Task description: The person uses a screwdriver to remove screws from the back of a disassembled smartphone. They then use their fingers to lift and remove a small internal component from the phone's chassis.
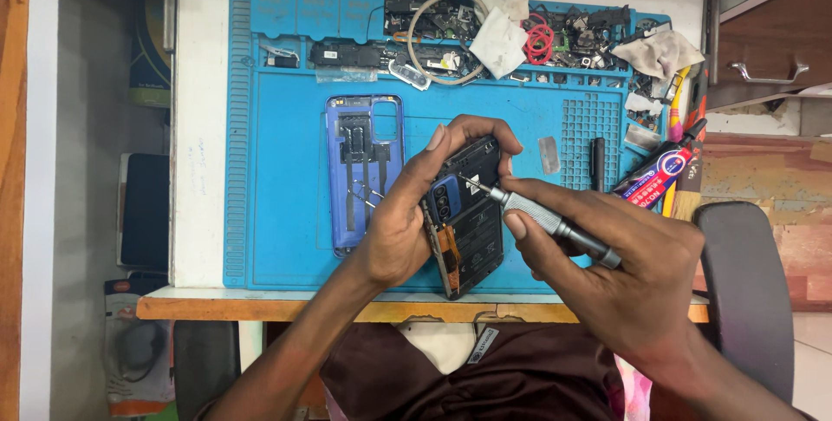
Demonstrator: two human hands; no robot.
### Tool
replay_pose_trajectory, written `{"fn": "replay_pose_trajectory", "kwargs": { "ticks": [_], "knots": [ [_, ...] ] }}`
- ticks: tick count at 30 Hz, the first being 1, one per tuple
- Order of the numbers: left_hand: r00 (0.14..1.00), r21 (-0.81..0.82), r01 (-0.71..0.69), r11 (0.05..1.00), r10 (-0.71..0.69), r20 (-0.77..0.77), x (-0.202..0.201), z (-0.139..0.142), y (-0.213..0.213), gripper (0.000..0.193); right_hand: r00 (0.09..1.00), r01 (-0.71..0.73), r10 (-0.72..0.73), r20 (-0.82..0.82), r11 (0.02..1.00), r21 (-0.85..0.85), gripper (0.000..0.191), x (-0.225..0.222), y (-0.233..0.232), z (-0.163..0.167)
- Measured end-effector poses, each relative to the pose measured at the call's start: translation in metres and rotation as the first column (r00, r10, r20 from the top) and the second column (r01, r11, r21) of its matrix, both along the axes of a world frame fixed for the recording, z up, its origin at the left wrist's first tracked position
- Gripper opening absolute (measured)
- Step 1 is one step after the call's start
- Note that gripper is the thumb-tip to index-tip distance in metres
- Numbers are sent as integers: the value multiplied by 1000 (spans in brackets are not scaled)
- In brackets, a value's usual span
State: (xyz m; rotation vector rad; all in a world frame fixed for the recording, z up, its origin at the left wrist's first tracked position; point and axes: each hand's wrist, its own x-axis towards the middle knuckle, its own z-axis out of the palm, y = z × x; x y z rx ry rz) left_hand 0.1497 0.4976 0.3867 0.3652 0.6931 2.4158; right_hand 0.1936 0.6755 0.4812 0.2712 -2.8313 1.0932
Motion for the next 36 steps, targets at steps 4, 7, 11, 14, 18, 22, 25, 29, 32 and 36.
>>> {"fn": "replay_pose_trajectory", "kwargs": {
  "ticks": [4, 7, 11, 14, 18, 22, 25, 29, 32, 36],
  "knots": [
    [1000, 16, 9, 1000, -9, -14, 0, 2, -1, 56, 998, 45, -43, 47, 998, -32, 26, 1, -1, 0],
    [1000, -22, 10, 1000, -10, -10, 0, 5, -2, 56, 992, 86, -82, 98, 996, -39, 25, 2, -1, 0],
    [1000, -82, -24, 996, 22, -21, 2, 8, 0, 60, 972, 101, -90, 218, 994, -43, 26, 5, 2, 3],
    [979, -177, -129, 976, 97, -180, 11, 11, 4, 72, 907, 175, -131, 401, 982, -75, 23, 9, 6, 6],
    [928, -287, -243, 927, 136, -348, 22, 16, 8, 85, 663, 410, -142, 735, 890, -198, 25, 17, 10, 12],
    [902, -344, -313, 885, 164, -400, 25, 21, 10, 86, 755, 284, -243, 608, 958, 30, 20, 26, 11, 15],
    [892, -365, -340, 867, 174, -417, 21, 24, 11, 83, 989, 33, -49, 141, 993, 116, 22, 30, 8, 14],
    [893, -389, -349, 852, 177, -415, 18, 29, 12, 76, 997, 11, 14, -80, 952, 305, 24, 33, 4, 11],
    [888, -391, -368, 844, 194, -417, 17, 31, 12, 70, 970, -126, 204, -130, 885, 448, 27, 32, 1, 10],
    [884, -375, -372, 849, 201, -422, 14, 29, 11, 66, 879, -233, 425, -216, 779, 582, 24, 25, -1, 12]
  ]
}}
